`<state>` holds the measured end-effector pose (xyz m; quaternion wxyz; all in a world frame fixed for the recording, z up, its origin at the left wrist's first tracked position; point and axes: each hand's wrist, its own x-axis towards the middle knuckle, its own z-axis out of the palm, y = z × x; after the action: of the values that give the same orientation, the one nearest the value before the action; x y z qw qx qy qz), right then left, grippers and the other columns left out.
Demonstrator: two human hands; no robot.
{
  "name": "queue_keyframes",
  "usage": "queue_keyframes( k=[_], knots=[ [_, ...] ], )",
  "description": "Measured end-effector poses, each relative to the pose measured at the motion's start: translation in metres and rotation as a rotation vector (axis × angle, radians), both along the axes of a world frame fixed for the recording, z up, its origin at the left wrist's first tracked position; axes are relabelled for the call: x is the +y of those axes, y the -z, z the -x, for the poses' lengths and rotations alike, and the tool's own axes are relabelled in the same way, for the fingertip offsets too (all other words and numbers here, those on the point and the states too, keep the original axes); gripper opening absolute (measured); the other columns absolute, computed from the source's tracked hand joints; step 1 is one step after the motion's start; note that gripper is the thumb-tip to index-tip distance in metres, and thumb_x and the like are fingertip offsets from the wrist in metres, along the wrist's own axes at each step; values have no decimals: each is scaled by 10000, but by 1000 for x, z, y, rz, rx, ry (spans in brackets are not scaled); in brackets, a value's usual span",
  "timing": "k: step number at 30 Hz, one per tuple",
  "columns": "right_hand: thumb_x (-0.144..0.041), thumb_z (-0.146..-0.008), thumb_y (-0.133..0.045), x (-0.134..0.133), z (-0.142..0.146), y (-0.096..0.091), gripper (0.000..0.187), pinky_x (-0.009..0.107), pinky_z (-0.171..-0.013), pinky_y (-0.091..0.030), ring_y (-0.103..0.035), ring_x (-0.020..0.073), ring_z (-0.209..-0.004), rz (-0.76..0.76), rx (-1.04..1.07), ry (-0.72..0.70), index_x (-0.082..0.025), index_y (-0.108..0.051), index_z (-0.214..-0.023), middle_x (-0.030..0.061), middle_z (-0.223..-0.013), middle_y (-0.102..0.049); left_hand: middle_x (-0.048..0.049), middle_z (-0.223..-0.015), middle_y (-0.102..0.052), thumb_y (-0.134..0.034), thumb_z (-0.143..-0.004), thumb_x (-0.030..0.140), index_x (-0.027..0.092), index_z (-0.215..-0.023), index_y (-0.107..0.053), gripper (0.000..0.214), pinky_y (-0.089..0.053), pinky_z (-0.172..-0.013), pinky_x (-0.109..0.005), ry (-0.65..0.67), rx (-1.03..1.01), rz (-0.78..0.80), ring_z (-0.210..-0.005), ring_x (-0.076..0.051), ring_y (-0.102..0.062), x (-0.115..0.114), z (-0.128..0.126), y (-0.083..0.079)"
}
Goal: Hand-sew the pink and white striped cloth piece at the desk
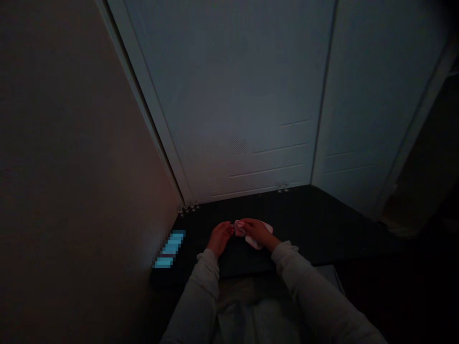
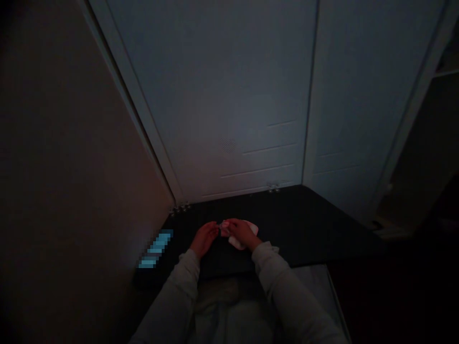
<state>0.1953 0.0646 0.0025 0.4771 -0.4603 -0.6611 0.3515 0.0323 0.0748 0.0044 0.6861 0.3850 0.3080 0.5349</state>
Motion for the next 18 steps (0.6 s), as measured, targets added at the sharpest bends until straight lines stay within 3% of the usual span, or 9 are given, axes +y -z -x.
queue_keyframes(
  k=[9, 18],
  knots=[
    [-337, -728, -429, 0, -1, 2, 345, 295, -751, -420, -544, 164, -854, 4, -3, -78, -154, -575, -980, 61, -962, -602, -44, -702, -600, -611, -627, 248, 119, -748, -577, 181, -403, -602, -225, 25, 30, -10, -629, -101, -544, -3, -2, -4],
    [-326, -721, -436, -4, -1, -4, 326, 293, -722, -419, -551, 170, -808, 2, -47, -68, -128, -595, -924, 76, -912, -613, -45, -709, -601, -608, -630, 239, 119, -760, -579, 179, -396, -609, -228, 42, 35, -6, -641, -104, -545, -1, -2, -2]
  ],
)
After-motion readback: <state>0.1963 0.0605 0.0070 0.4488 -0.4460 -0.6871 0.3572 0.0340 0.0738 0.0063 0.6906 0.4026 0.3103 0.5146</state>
